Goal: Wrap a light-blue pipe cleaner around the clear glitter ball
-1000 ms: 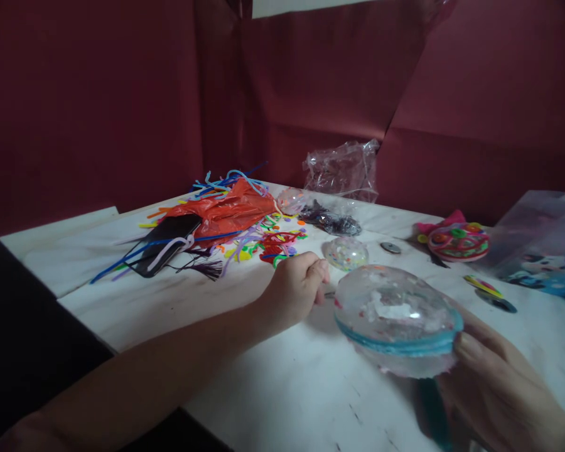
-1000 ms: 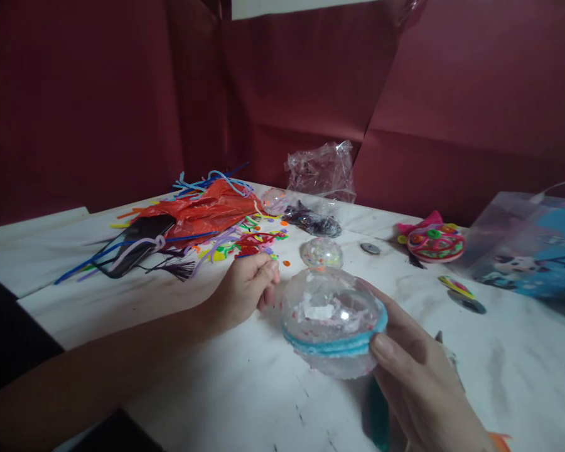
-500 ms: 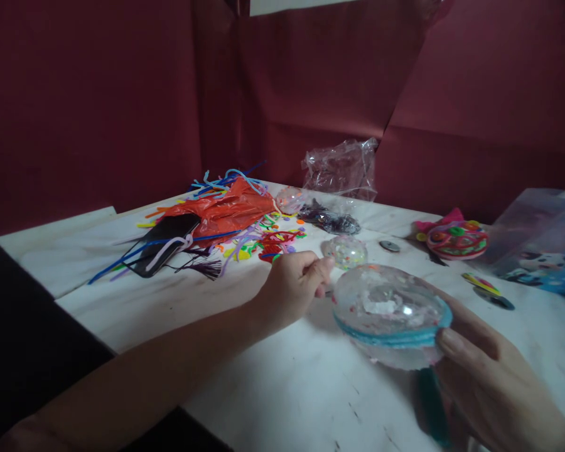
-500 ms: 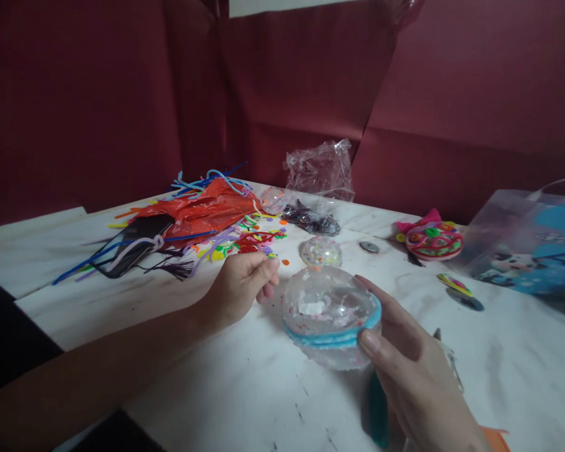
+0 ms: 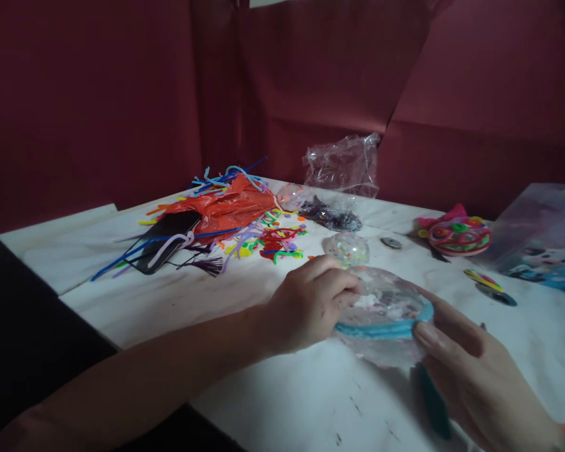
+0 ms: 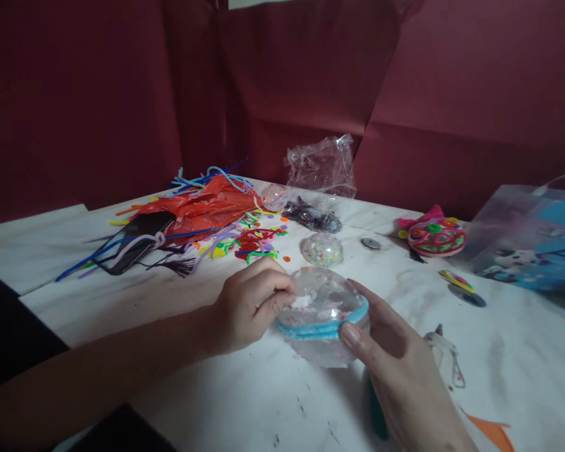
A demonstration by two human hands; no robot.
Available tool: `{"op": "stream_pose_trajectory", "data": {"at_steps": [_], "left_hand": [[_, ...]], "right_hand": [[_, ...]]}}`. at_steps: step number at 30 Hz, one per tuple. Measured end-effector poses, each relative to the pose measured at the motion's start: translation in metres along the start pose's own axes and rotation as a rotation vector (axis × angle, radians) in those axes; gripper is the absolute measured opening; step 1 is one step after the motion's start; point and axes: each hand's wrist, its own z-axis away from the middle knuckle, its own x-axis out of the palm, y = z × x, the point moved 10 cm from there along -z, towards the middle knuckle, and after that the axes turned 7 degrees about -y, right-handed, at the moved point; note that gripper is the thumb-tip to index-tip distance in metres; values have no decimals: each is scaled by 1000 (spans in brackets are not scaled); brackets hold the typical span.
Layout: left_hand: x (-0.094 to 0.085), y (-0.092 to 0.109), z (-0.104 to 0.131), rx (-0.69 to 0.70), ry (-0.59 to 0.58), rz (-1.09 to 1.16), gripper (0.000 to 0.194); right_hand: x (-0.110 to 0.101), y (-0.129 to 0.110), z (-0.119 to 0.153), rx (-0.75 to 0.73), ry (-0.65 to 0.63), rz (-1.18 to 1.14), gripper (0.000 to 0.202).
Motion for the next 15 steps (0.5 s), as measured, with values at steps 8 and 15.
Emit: {"op": "stream_pose_trajectory", "data": {"at_steps": [8,15], "left_hand": [[-3,-2,6,-69,114,8,6],[-1,-9,4,-160,96,139,12]], "right_hand": [[-2,-3,1,-4,104,23,60],[-21,6,2,66,223,71,63]]}}
